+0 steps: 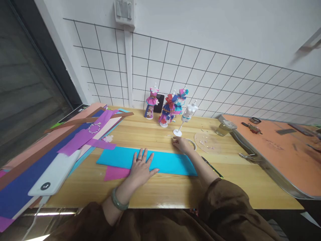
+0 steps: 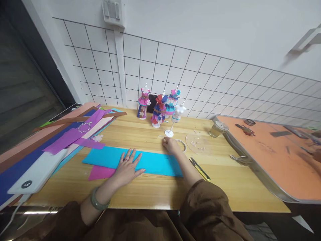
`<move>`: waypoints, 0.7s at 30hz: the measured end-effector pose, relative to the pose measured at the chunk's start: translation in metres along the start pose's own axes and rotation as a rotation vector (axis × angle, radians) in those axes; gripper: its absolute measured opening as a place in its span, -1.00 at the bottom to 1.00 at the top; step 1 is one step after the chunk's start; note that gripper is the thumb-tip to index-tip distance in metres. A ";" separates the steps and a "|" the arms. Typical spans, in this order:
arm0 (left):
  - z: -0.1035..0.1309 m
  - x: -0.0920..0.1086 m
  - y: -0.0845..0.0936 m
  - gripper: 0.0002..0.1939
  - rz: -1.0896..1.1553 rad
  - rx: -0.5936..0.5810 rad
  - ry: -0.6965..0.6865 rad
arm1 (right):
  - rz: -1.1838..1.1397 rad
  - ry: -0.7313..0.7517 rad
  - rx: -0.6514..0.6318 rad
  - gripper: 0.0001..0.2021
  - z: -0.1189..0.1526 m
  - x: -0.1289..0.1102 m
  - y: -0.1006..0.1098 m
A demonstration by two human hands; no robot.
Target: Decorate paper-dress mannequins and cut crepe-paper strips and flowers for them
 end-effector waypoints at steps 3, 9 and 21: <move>0.000 0.000 -0.001 -0.22 -0.003 -0.012 0.001 | -0.010 -0.004 -0.033 -0.74 0.005 -0.001 -0.003; -0.001 -0.001 -0.003 -0.25 -0.019 -0.018 0.003 | -0.003 -0.034 -0.041 -0.81 0.010 -0.002 -0.005; -0.001 -0.001 -0.002 -0.24 -0.016 0.004 0.004 | -0.145 0.013 0.017 -0.87 0.015 -0.017 0.006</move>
Point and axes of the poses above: each hand's wrist, its own z-axis away from the middle knuckle, its own y-axis out of the back of the hand, x = y × z, the point moved 10 cm from there along -z, towards the middle knuckle, and after that the axes turned 1 degree about z, right-handed, at the moved point
